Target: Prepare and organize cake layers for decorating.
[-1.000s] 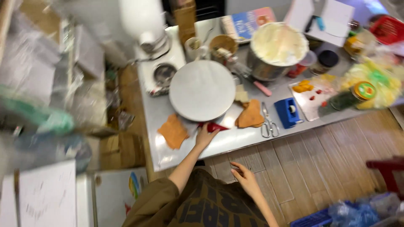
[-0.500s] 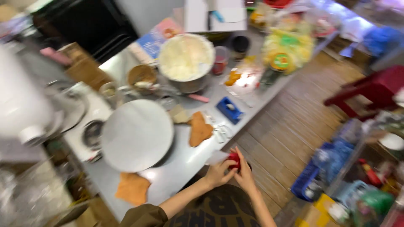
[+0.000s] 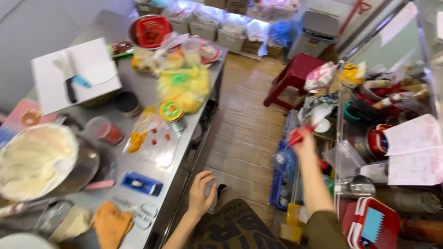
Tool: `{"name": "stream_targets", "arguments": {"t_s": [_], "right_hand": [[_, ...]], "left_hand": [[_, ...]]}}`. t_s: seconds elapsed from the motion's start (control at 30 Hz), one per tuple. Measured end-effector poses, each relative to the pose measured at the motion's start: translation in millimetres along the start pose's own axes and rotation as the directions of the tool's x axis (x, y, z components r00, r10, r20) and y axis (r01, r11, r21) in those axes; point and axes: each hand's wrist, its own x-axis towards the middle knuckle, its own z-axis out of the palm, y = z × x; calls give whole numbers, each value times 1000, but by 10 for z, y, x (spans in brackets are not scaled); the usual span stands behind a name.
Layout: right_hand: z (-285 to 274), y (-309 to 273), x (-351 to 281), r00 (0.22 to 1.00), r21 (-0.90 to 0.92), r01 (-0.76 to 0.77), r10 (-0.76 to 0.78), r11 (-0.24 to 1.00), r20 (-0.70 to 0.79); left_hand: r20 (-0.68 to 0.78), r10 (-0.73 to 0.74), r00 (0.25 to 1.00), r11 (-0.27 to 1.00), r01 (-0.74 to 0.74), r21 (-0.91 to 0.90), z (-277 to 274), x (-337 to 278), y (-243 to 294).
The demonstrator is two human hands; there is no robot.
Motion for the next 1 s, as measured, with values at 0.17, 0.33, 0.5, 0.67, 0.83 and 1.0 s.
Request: {"name": "stream_targets", "arguments": {"t_s": [0.17, 0.33, 0.5, 0.67, 0.83, 1.0], "right_hand": [[777, -2461, 608, 871, -267, 229, -320, 936, -373], [467, -2591, 987, 698, -585, 325, -606, 743, -381], [617, -1530, 795, 769, -733, 231, -582, 639, -265], [807, -231, 539, 871, -727, 351, -490, 590, 23], [2020, 1387, -241, 888, -630, 447, -229, 635, 399], [3282, 2704, -1488, 568, -584, 329, 339, 742, 750]], "left_hand": [[56, -100, 993, 994, 97, 49, 244, 278, -45], [81, -187, 979, 980, 181, 80, 389, 393, -174], [85, -220, 972, 969, 207, 135, 403, 490, -203], [74, -361, 930, 923, 345, 172, 268, 527, -115], [-110, -213, 971, 941, 234, 243, -3, 327, -26], [-231, -274, 934, 902, 333, 274, -421, -75, 136]]}}
